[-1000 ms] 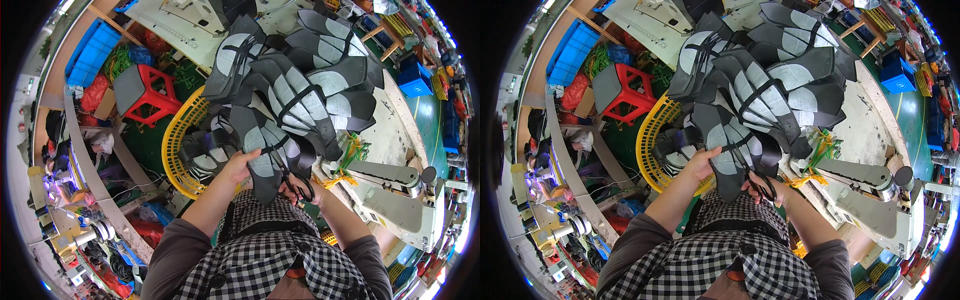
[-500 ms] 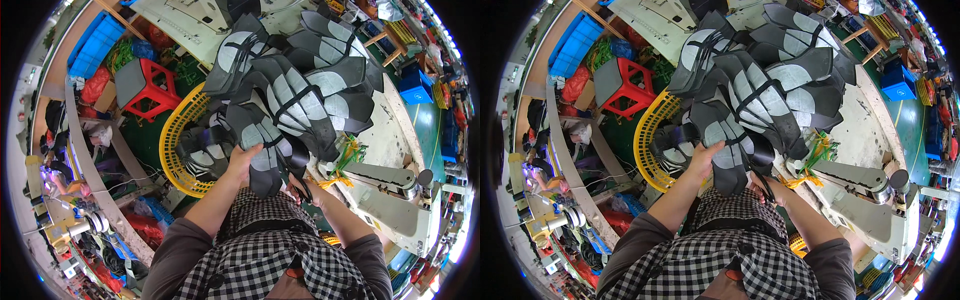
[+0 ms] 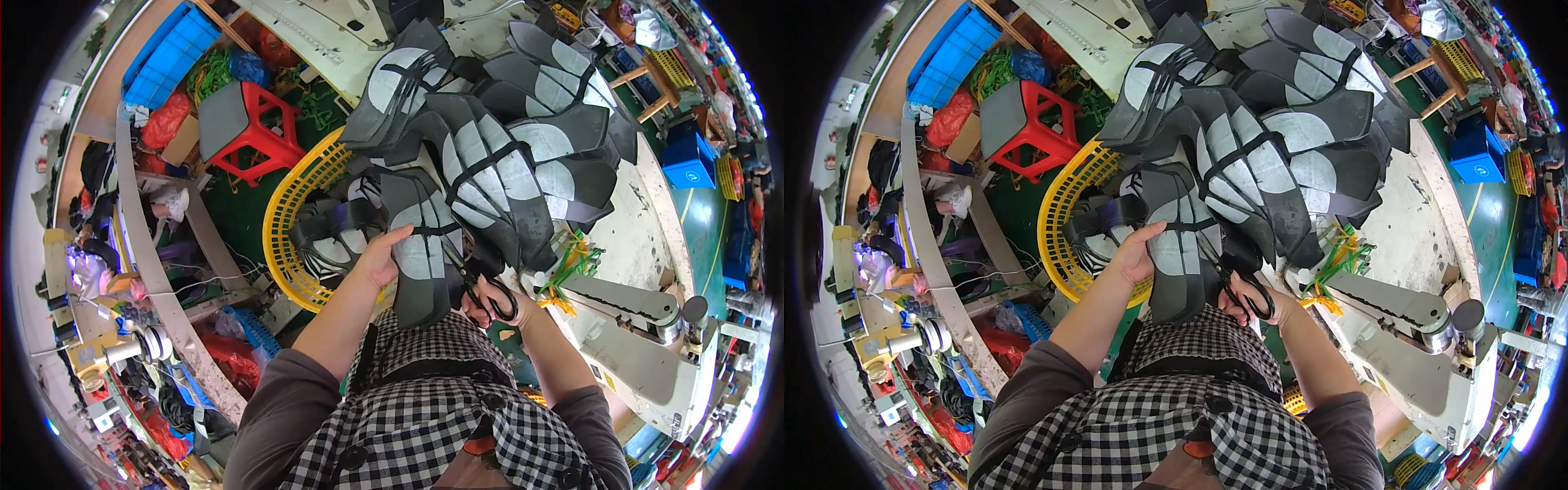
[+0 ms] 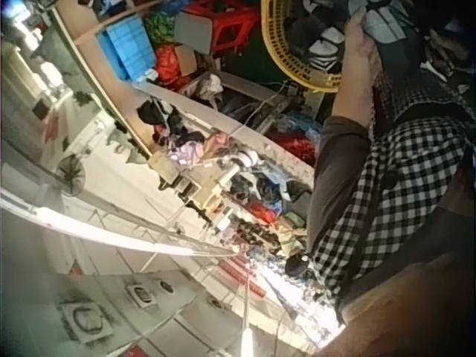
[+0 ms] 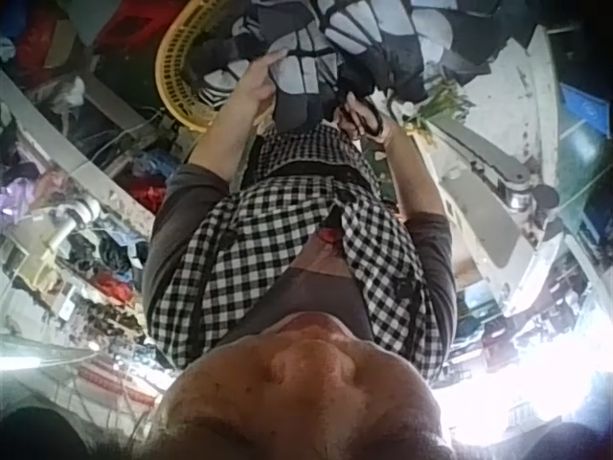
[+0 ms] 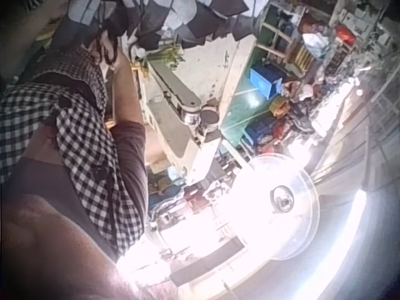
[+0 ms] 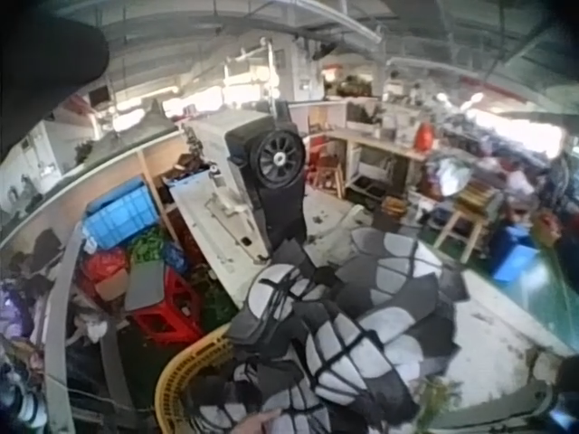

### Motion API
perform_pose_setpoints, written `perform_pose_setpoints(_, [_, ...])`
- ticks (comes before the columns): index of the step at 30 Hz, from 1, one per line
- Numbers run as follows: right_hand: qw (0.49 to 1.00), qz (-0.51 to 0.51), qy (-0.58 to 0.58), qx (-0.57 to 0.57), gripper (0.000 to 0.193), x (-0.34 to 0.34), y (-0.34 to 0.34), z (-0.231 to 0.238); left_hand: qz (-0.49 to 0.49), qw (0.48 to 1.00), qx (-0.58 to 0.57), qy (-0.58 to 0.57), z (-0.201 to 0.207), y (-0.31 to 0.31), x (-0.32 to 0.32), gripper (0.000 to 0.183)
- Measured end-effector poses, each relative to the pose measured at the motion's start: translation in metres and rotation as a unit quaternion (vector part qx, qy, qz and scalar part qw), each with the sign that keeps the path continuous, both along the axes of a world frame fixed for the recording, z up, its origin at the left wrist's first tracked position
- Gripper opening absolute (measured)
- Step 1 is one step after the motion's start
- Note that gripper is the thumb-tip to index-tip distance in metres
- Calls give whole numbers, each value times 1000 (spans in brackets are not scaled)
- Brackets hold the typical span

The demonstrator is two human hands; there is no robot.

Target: Using scissors to cut and separate shoe components on a factory workbench.

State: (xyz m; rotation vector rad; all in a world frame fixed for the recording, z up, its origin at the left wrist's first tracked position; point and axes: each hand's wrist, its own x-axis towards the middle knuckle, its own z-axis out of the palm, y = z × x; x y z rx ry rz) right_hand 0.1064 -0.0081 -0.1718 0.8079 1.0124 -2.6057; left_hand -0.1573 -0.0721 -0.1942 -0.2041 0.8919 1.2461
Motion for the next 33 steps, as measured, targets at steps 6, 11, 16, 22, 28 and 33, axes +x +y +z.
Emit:
perform_pose_setpoints(6, [994, -89, 18, -54, 70, -18, -17, -7, 14, 999, -10, -43, 0, 3, 9, 33])
perform_pose_setpoints(11, [971, -198, -130, 8, 60, -34, -30, 6, 19, 999, 3, -49, -21, 0, 19, 39])
perform_pose_setpoints(16, [931, -106, -257, 237, 50, -30, -18, 16, -3, 1000, 8, 6, -21, 13, 33, 47])
perform_pose_setpoints(22, [934, -161, -211, 240, 49, -20, -8, 64, 49, 963, 83, 252, 15, 7, 53, 54])
perform_pose_setpoints(28, [941, -164, -217, 200, 55, -2, -25, 80, 114, 947, 113, 278, 54, -25, 42, 59])
perform_pose_setpoints(33, [971, -49, -171, 159, 60, 0, -22, 80, 150, 982, 93, 71, 51, -37, 30, 48])
